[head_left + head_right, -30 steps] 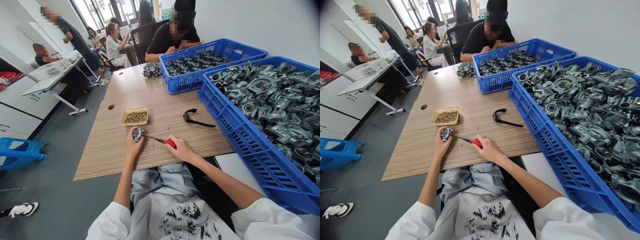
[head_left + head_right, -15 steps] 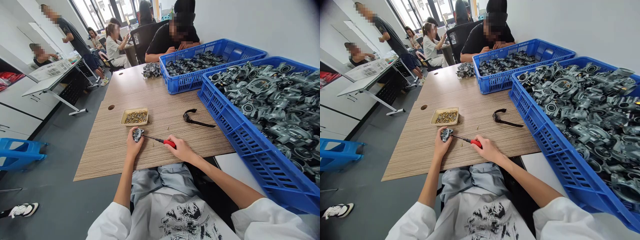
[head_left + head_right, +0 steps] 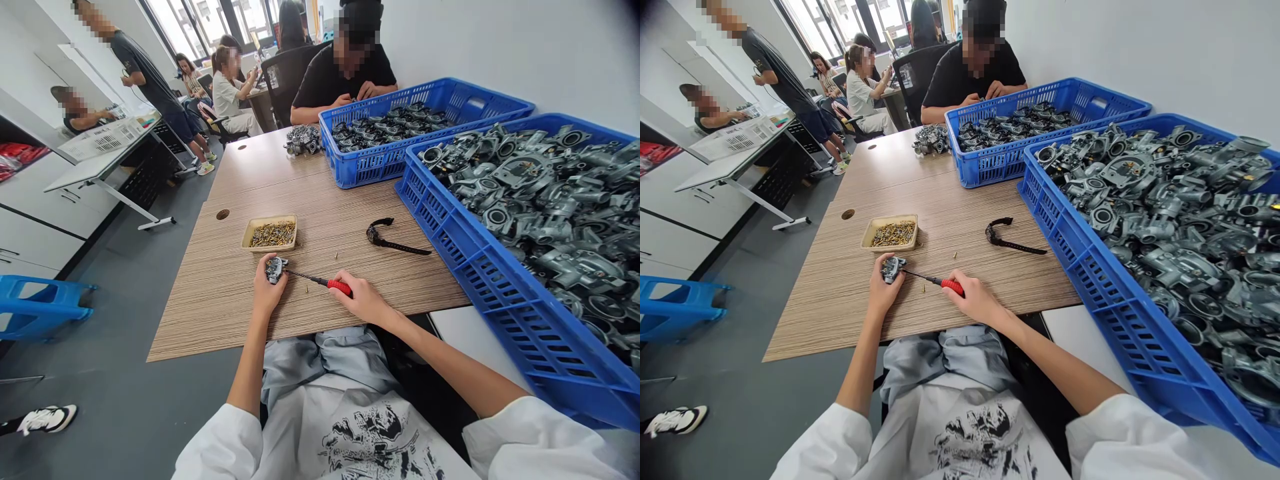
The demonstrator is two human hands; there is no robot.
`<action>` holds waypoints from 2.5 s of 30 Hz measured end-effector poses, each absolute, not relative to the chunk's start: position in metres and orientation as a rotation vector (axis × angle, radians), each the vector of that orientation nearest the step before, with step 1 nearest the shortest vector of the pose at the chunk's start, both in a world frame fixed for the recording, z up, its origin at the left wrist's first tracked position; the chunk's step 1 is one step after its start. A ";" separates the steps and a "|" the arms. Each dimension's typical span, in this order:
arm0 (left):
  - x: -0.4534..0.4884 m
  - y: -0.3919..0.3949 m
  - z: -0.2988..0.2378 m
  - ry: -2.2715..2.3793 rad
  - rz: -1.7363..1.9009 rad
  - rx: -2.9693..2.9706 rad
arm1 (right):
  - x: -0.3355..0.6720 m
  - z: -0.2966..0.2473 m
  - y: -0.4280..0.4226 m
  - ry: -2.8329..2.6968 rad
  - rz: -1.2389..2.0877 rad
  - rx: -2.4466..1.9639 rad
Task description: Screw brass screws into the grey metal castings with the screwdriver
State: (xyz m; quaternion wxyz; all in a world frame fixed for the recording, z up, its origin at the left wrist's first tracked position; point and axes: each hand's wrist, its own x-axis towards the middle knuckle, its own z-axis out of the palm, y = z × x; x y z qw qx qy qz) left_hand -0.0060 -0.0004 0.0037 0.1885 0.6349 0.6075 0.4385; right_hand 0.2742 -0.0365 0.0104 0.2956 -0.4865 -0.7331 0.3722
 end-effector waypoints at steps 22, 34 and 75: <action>-0.007 0.000 0.001 1.687 1.248 1.788 | 0.274 0.010 -0.036 -1.946 0.988 -1.278; -0.008 0.001 0.001 1.697 1.245 1.797 | 0.274 0.010 -0.036 -1.952 0.983 -1.271; -0.007 0.000 0.002 1.698 1.235 1.801 | 0.274 0.012 -0.037 -1.959 0.966 -1.297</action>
